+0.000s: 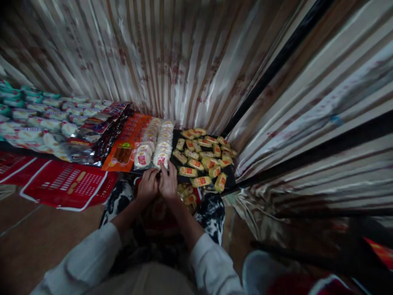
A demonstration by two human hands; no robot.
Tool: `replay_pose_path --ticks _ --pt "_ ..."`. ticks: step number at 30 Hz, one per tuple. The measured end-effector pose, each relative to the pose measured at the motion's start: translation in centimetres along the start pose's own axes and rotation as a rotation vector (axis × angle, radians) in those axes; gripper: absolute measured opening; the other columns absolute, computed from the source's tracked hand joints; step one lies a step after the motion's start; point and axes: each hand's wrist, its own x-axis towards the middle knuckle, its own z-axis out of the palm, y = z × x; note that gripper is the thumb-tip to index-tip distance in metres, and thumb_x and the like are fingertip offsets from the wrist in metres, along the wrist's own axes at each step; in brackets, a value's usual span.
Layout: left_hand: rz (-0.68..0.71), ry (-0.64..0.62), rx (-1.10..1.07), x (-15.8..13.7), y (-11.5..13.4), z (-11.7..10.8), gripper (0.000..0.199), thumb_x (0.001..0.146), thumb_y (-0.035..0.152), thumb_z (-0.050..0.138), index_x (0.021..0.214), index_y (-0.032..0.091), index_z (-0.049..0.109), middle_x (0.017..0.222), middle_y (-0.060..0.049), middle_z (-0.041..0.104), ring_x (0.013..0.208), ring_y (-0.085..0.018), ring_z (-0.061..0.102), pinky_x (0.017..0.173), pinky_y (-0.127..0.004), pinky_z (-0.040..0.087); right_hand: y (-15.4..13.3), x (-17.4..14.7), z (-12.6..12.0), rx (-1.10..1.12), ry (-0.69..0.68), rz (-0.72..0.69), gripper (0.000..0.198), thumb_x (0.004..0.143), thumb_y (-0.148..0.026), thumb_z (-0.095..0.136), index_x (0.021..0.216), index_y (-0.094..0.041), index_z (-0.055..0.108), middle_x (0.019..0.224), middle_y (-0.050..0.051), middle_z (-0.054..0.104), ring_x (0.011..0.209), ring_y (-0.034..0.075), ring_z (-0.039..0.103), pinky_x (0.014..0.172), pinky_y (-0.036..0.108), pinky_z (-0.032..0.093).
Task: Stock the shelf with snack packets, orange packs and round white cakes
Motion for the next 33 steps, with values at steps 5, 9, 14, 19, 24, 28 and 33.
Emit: replay_pose_path --ticks 5,9,14,19,24,28,33 --pt "-0.21 -0.207 0.056 -5.5 -1.7 1.8 0.027 0.083 0.012 0.038 0.097 0.016 0.06 0.102 -0.011 0.062 0.101 -0.022 0.057 0.092 -0.037 0.044 0.3 -6.3 0.4 -0.002 -0.136 0.037 0.033 0.09 -0.018 0.036 0.11 -0.017 0.062 0.109 0.011 0.062 0.105 0.021 0.054 0.095 0.038 0.042" --pt "-0.279 -0.484 0.085 -9.1 -2.9 4.0 0.031 0.081 0.016 0.042 0.108 0.011 0.058 0.11 -0.019 0.062 0.101 -0.026 0.06 0.088 -0.037 0.046 1.4 -10.4 1.4 -0.19 -0.418 0.191 0.031 0.087 -0.014 0.042 0.111 -0.015 0.061 0.106 0.014 0.063 0.097 0.023 0.059 0.083 0.036 0.047" --pt "-0.225 -0.576 0.075 -10.6 -3.0 5.2 0.041 0.075 0.018 0.051 0.114 0.008 0.056 0.122 -0.021 0.058 0.117 -0.029 0.052 0.1 -0.041 0.039 2.3 -12.6 2.3 -0.253 -0.534 0.225 0.037 0.083 -0.008 0.043 0.116 -0.017 0.058 0.111 0.015 0.063 0.093 0.022 0.062 0.078 0.033 0.047" --pt "-0.23 -0.529 0.019 -10.3 -3.3 5.1 0.045 0.079 0.023 0.048 0.12 0.006 0.052 0.123 -0.022 0.057 0.117 -0.028 0.052 0.099 -0.04 0.041 3.2 -13.0 2.7 -0.036 -0.375 0.27 0.039 0.081 -0.01 0.041 0.115 -0.016 0.059 0.109 0.012 0.063 0.096 0.021 0.06 0.084 0.034 0.048" --pt "-0.316 -0.306 -0.178 -9.3 -4.0 5.0 0.044 0.077 0.02 0.048 0.12 0.013 0.053 0.121 -0.015 0.06 0.114 -0.025 0.055 0.1 -0.042 0.042 3.3 -12.8 2.7 0.135 -0.109 0.329 0.047 0.076 -0.013 0.042 0.121 -0.013 0.056 0.114 0.013 0.06 0.108 0.023 0.055 0.092 0.039 0.046" --pt "-0.402 -0.178 -0.364 -8.6 -4.1 4.5 0.043 0.073 0.015 0.05 0.116 0.012 0.056 0.113 -0.013 0.064 0.106 -0.023 0.06 0.095 -0.039 0.046 2.4 -11.5 1.8 0.245 -0.065 0.393 0.044 0.074 -0.018 0.044 0.114 -0.016 0.06 0.1 0.009 0.065 0.092 0.021 0.06 0.085 0.037 0.049" --pt "-0.416 -0.053 -0.53 -7.7 -3.4 2.9 0.036 0.075 0.016 0.049 0.11 0.012 0.059 0.111 -0.011 0.065 0.102 -0.02 0.062 0.092 -0.036 0.049 1.4 -9.8 0.6 0.453 -0.192 0.507 0.035 0.074 -0.027 0.048 0.105 -0.02 0.063 0.072 0.001 0.067 0.062 0.017 0.061 0.062 0.03 0.052"
